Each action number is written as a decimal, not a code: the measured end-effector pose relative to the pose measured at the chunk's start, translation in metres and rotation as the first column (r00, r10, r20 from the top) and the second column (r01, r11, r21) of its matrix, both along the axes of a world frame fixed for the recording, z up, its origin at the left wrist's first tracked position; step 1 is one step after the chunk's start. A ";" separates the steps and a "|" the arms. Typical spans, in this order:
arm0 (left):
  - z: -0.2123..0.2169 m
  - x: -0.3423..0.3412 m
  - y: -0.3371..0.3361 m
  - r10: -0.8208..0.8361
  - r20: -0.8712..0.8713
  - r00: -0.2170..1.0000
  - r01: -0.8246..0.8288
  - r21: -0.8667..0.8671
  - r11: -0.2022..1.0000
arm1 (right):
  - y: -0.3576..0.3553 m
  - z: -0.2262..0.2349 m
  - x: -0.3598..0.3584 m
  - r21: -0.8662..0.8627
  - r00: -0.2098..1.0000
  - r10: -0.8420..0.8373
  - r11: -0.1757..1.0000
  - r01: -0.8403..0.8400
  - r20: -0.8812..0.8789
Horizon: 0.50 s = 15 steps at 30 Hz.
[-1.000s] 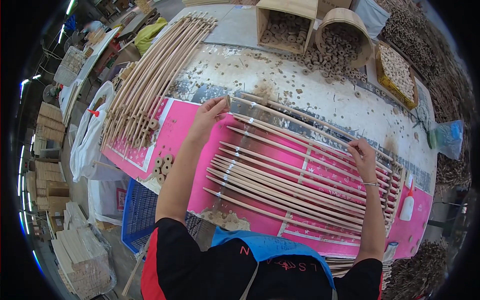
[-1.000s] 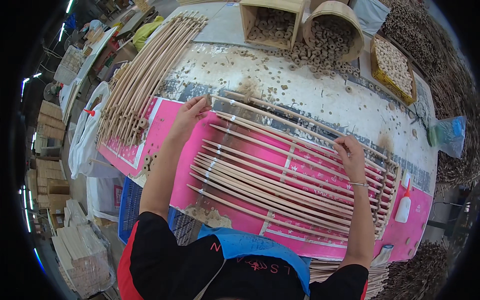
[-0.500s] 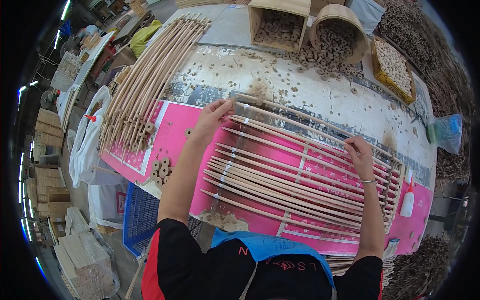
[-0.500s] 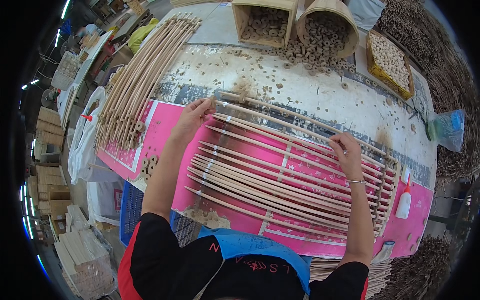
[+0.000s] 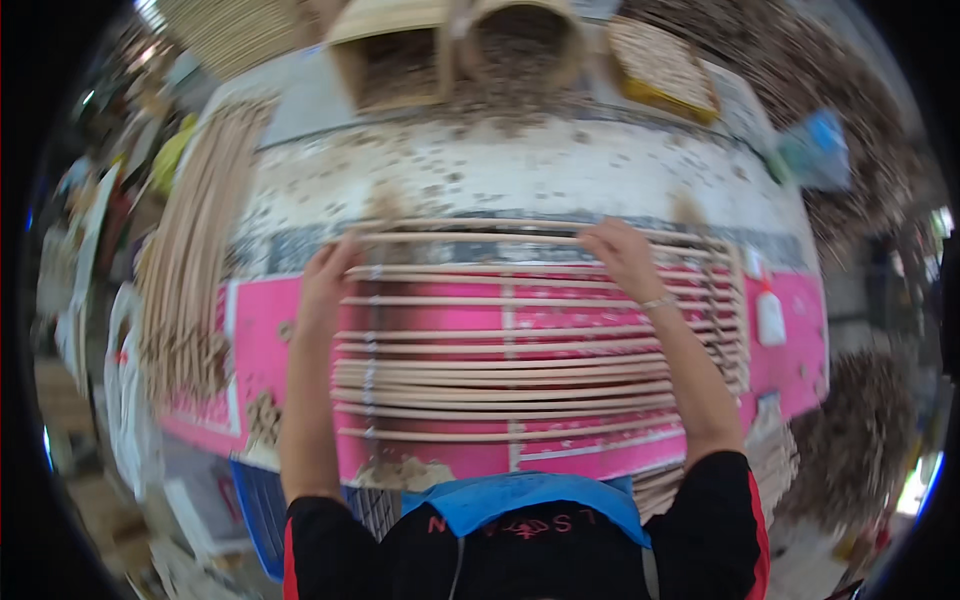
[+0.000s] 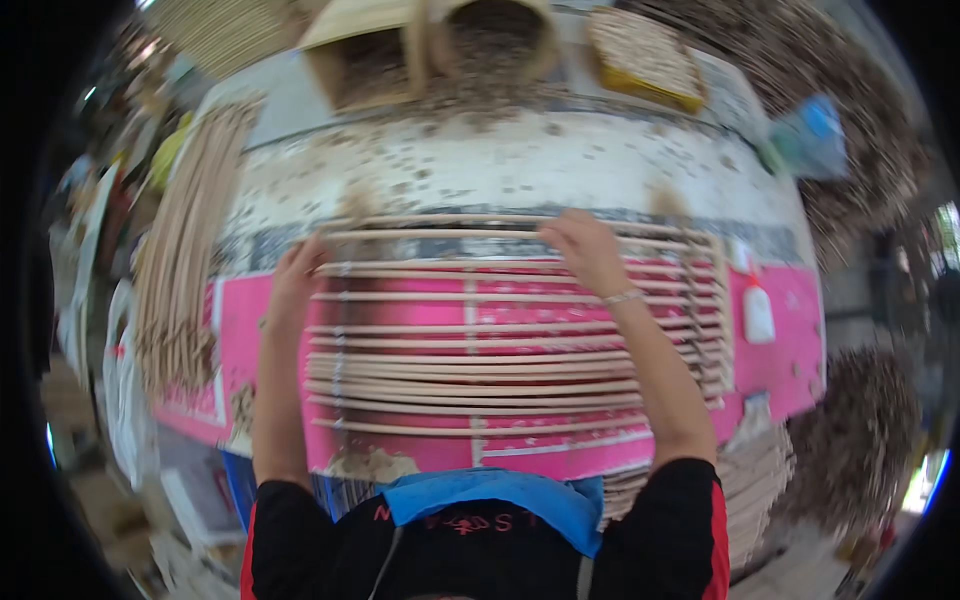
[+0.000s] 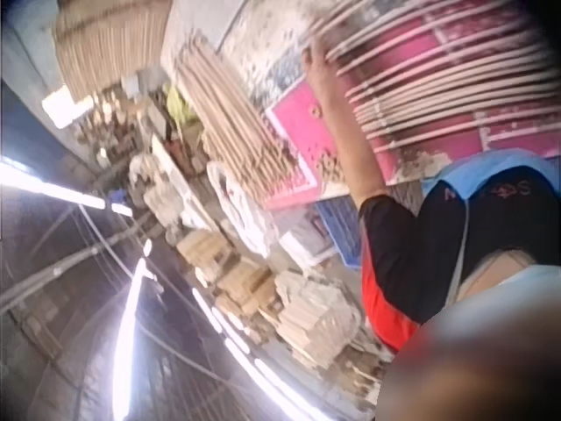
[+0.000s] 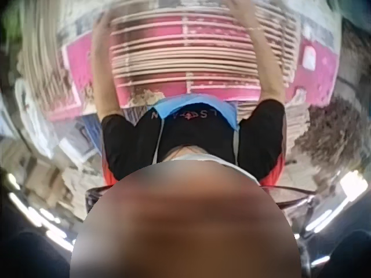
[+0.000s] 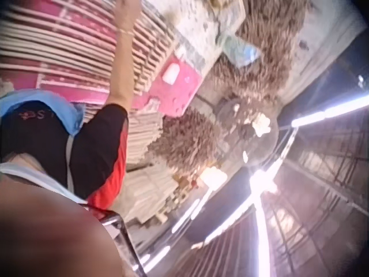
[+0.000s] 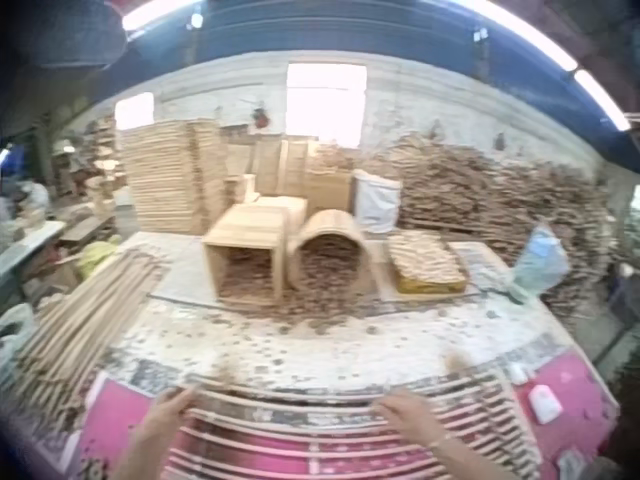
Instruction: Assembling wooden products by inserting wooden rods through pre-drilled spacer blocks and applying glue.
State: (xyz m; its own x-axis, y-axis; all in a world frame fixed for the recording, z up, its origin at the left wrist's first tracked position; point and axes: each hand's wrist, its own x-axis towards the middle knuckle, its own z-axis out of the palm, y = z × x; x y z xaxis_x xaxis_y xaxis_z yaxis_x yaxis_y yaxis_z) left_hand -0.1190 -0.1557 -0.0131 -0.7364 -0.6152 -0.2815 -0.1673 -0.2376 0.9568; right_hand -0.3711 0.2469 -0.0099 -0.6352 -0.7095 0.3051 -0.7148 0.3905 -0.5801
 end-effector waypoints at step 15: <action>-0.005 0.004 -0.012 -0.034 0.000 0.999 0.034 0.093 0.995 | 0.005 -0.013 -0.004 -0.081 0.992 0.015 0.997 -0.005 0.126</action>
State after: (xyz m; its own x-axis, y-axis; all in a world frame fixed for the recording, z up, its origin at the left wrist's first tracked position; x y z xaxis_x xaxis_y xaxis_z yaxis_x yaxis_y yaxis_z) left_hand -0.1146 -0.1679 -0.0184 -0.7559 -0.5609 -0.3376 -0.1785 -0.3196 0.9306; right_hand -0.3756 0.2520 -0.0232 -0.6649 -0.6928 0.2790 -0.6378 0.3322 -0.6949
